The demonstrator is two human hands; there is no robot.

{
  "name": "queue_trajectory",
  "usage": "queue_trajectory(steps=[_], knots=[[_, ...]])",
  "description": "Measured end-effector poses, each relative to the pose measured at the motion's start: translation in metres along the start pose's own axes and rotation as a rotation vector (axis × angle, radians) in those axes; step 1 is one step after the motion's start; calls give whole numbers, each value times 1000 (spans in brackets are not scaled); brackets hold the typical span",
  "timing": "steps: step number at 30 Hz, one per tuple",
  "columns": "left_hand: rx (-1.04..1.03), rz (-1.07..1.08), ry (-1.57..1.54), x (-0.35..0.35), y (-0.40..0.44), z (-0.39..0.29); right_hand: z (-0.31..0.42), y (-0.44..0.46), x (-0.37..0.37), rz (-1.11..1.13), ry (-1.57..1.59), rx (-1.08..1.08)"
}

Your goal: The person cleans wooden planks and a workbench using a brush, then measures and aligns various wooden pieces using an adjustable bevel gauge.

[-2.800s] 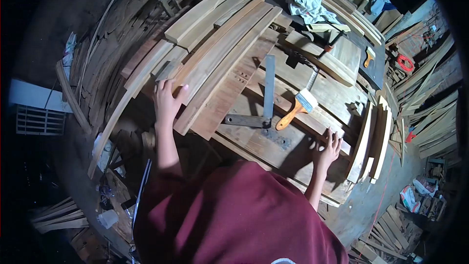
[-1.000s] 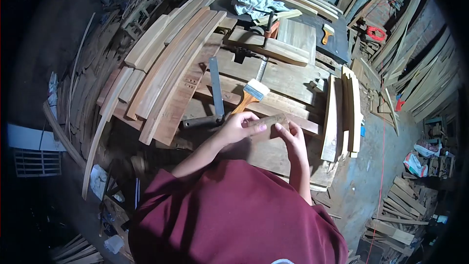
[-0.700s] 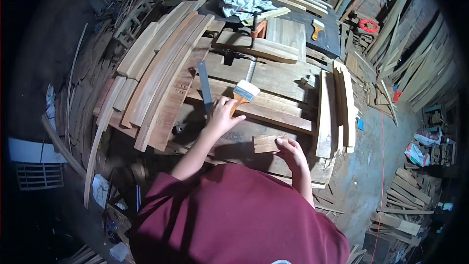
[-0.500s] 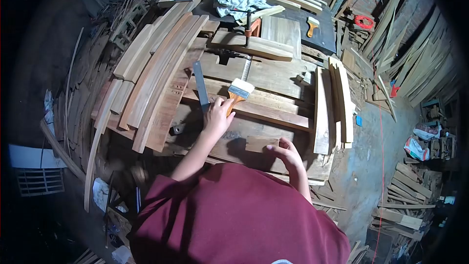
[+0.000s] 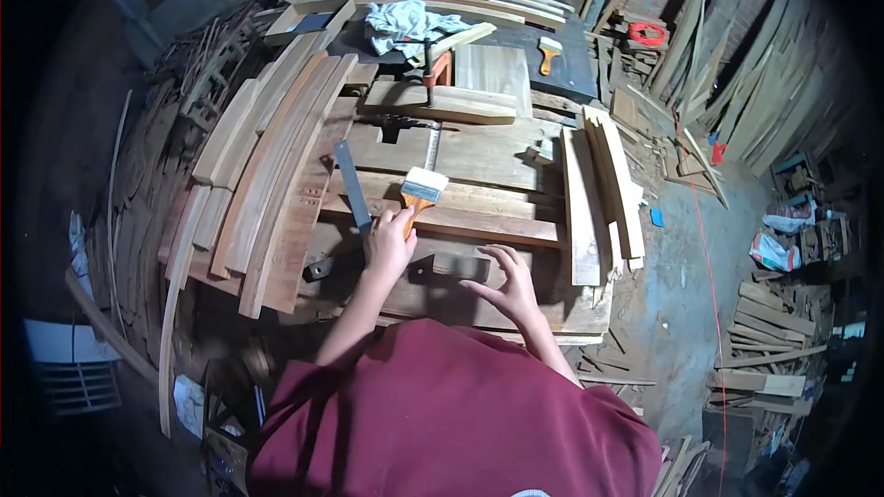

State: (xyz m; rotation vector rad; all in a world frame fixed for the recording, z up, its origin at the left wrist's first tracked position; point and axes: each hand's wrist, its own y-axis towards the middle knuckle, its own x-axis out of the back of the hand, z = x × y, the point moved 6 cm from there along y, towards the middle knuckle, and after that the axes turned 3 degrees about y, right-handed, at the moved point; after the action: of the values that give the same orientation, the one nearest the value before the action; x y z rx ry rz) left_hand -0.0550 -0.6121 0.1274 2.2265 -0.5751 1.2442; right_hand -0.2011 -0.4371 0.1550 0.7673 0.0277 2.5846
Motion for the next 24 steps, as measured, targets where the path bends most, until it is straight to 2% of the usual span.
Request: queue_trajectory(steps=[1, 3, 4, 5, 6, 8, 10, 11, 24], knots=[[-9, 3, -3, -1, 1, -1, 21, 6, 11, 60, 140, -47], [9, 4, -23, -1, 0, 1, 71, 19, 34, 158, 467, 105], [12, 10, -23, -2, -1, 1, 111, 24, 51, 205, 511, 263], [18, 9, -22, -2, 0, 1, 143, 27, 65, 260, 731, 372], [26, 6, -20, -2, 1, 1, 176, 25, 75, 315, 686, 508], [39, 9, -40, -1, 1, 1, 234, 22, 87, 393, 1014, 936], [54, -7, -67, -2, 2, 2, 270, 18, 89, 467, 1172, 916], [55, -10, -78, -1, 2, 2, 282, 22, 94, 687, 933, 1090], [41, -20, -111, -3, 6, 2, 290, 10, 68, 497, 1226, 1046]])
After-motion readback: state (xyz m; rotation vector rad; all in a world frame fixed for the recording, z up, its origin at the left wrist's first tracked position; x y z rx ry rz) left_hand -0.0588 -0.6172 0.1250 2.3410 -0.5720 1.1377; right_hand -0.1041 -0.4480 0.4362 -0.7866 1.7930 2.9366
